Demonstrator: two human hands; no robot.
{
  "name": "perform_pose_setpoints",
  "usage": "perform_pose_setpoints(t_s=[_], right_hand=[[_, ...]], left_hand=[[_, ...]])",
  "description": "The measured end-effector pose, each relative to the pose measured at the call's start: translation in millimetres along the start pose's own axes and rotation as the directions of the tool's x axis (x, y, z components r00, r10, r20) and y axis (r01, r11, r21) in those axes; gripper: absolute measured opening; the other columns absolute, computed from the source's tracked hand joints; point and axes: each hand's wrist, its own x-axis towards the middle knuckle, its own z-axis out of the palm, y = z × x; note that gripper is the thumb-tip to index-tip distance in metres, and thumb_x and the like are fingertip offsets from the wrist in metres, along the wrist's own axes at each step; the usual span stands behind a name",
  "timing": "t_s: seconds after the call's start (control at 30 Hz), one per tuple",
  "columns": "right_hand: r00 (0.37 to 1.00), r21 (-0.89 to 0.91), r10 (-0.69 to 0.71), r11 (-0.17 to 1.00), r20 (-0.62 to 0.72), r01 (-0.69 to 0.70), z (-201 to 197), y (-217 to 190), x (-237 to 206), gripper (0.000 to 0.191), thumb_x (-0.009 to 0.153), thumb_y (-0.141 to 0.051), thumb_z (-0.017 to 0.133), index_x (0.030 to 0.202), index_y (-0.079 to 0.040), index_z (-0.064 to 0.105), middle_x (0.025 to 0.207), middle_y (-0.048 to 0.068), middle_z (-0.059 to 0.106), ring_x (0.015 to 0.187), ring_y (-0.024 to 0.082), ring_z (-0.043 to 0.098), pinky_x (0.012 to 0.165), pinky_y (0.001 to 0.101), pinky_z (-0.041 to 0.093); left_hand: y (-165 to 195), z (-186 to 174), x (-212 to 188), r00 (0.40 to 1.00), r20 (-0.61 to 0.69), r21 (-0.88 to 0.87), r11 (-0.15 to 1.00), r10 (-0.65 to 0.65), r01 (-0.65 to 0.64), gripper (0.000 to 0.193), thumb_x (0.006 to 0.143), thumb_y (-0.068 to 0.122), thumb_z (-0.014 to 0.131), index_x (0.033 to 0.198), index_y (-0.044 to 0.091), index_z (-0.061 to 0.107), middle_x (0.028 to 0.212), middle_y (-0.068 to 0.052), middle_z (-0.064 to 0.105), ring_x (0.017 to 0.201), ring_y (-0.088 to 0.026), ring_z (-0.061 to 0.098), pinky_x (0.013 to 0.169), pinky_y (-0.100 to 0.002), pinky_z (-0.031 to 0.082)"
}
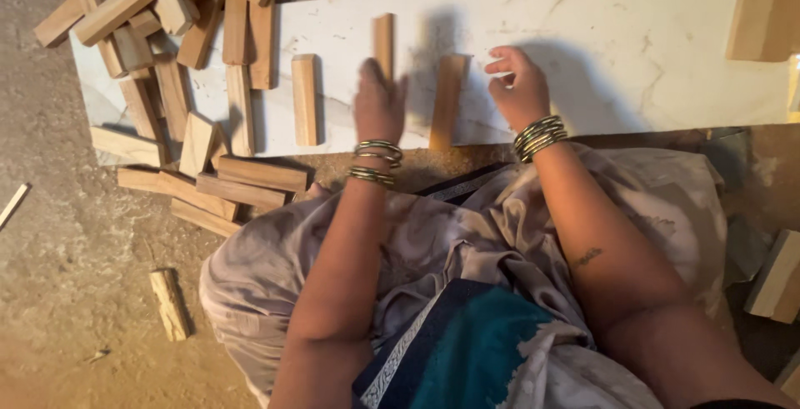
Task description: The person sits on the floor and assembles small wooden blocks. They pick up a block, spread white glue from a board onto its face by hand, press a second block onto the glued face, and set the joined pair aside with other completed pieces.
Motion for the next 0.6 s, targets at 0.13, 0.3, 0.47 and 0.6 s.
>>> perform_pose_setpoints(t_s=[0.13, 0.3, 0.47, 0.6], right_hand=[[0.998, -0.057, 0.033, 0.998, 0.05, -0.03, 1, -13, -2, 0.047, 0.086, -0.007, 0.071, 0.132, -0.009, 0.058, 0.105, 0.005, 0.078, 0.078, 0.015, 0.07, 0.074, 0.0314, 0.056], [0.989, -0.131, 0.012, 0.991, 0.145, 0.007, 23, -25, -21, 0.073, 0.082, -0.011, 0.083, 0.143, -0.013, 0.043, 0.103, 0.007, 0.071, 0.076, 0.017, 0.071, 0.07, 0.032, 0.059], [0.993, -0.123, -0.02, 0.992, 0.115, 0.034, 27, -28, -23, 0.074, 0.081, -0.007, 0.082, 0.144, -0.015, 0.043, 0.107, 0.007, 0.069, 0.081, 0.018, 0.074, 0.073, 0.0342, 0.059], [0.99, -0.12, -0.047, 0.991, 0.131, 0.063, 26, -32, -24, 0.079, 0.078, -0.006, 0.085, 0.144, -0.014, 0.042, 0.11, 0.01, 0.065, 0.079, 0.018, 0.073, 0.071, 0.0324, 0.06]], left_hand=[[-19, 5, -2, 0.969, 0.134, 0.149, 0.971, -0.206, 0.186, 0.074, 0.092, 0.017, 0.069, 0.151, -0.001, 0.027, 0.115, -0.025, 0.06, 0.098, -0.035, 0.065, 0.085, -0.046, 0.057], [10, 39, -20, 0.981, 0.157, 0.276, 0.959, -0.111, 0.064, 0.099, 0.085, 0.022, 0.074, 0.154, -0.006, 0.008, 0.124, -0.029, 0.047, 0.101, -0.039, 0.057, 0.09, -0.05, 0.054], [17, -3, -12, 0.885, 0.449, 0.345, 0.938, -0.126, -0.041, 0.1, 0.084, 0.023, 0.071, 0.163, 0.009, 0.011, 0.158, -0.025, 0.026, 0.13, -0.041, 0.046, 0.103, -0.048, 0.053], [16, -50, -3, 0.809, 0.585, 0.49, 0.765, 0.066, -0.417, 0.147, 0.056, 0.056, 0.093, 0.159, 0.011, -0.001, 0.167, -0.018, -0.001, 0.152, -0.043, 0.012, 0.117, -0.056, 0.032]])
